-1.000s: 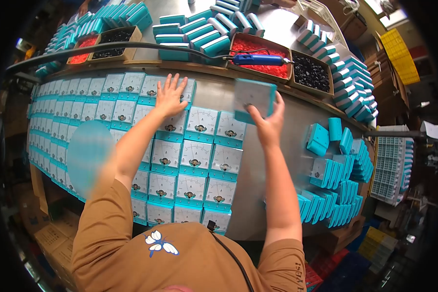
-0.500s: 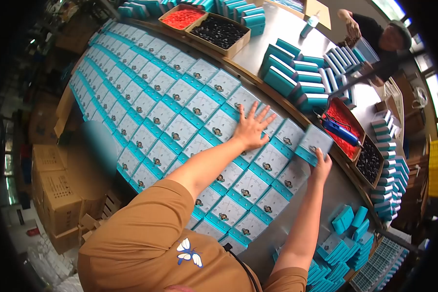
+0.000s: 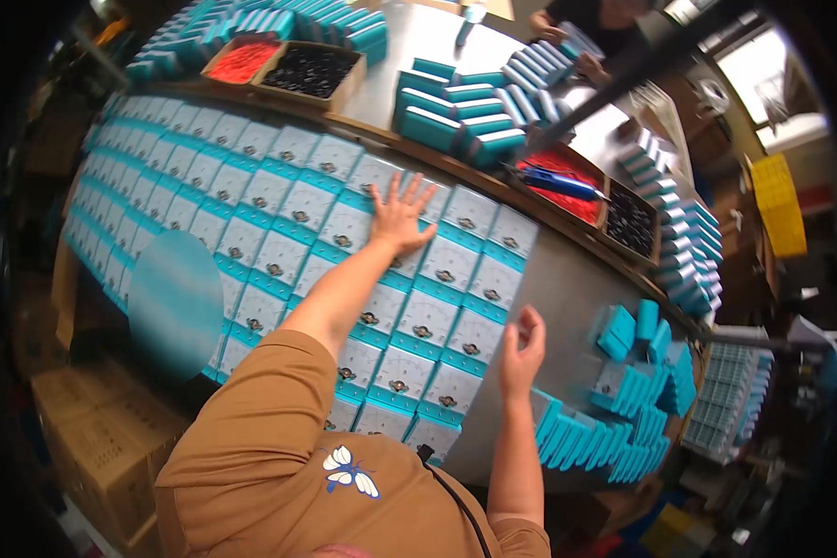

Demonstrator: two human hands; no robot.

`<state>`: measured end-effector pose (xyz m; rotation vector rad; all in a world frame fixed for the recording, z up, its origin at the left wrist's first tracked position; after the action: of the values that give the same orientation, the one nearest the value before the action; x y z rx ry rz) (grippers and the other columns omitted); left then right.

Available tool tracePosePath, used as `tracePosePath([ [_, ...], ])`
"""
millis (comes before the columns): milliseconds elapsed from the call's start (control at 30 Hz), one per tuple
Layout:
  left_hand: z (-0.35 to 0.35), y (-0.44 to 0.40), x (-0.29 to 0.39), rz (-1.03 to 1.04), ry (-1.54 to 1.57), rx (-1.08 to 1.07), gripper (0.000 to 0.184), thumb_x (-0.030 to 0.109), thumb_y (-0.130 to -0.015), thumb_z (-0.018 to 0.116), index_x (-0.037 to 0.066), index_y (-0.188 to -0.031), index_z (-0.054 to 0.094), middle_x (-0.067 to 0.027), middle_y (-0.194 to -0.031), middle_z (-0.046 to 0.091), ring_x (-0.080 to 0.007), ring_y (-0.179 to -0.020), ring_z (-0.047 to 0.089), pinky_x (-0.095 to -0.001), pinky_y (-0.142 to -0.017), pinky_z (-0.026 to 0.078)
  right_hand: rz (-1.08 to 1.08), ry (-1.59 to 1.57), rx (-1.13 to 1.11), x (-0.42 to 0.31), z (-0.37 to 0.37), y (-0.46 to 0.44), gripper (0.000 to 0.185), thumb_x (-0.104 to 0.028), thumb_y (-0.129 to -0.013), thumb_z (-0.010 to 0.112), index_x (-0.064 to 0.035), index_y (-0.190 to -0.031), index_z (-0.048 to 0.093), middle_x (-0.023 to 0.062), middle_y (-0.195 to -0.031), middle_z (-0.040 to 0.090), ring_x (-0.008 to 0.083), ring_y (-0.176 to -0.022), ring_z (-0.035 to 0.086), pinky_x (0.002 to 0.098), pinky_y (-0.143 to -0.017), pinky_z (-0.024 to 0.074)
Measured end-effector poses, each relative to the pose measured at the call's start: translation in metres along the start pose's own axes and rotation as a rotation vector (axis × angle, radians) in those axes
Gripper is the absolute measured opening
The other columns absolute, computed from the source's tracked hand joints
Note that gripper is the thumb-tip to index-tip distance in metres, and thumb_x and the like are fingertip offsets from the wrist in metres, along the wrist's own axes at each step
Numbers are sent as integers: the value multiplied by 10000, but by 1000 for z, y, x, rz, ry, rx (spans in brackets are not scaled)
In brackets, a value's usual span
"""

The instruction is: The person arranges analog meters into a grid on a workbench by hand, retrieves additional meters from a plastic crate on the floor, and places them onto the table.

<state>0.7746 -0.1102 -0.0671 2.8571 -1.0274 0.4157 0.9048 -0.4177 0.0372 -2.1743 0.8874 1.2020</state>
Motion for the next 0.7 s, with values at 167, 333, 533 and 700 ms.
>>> tracePosePath([
  [167,6,-14,-14,-20,152,-194,888,775,-823,521,366,-1576,285,-16,-1688,127,-325,-1555,-5,-684,-1176,-32,264,-203,-148,-39,-36,203,209,-47,-914,608,-2,-1113,652,77,-1057,680,147,-974,642,297,-875,506],
  [333,-24,45,25,288,244,190,907,559,-831,677,216,-1576,291,-145,-1643,228,-353,-1537,128,-584,-1217,109,835,-559,-299,-36,-20,367,279,-162,-1014,553,2,-1226,633,57,-1148,675,135,-1063,619,298,-945,488],
  [533,-45,299,183,1142,387,-343,773,407,-832,707,148,-1501,419,-158,-1580,356,-355,-1495,258,-542,-1196,217,793,-507,-454,-46,-18,377,304,-242,-1026,558,-20,-1213,648,43,-1143,671,116,-1067,597,294,-948,471],
  [700,-31,394,209,1111,178,-442,737,412,-826,708,161,-1475,463,-158,-1559,384,-363,-1495,253,-555,-1192,213,577,-555,-539,-10,-48,367,313,-237,-1031,540,-22,-1242,627,43,-1181,650,116,-1103,572,289,-979,446],
])
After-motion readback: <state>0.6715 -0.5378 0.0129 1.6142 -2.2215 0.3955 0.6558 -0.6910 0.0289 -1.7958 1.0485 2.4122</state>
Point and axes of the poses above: each hand's wrist, its own y-axis away from the middle knuckle, its own z-axis out of the palm, x = y × z, the point moved 7 cm from there along -y, towards the middle knuckle
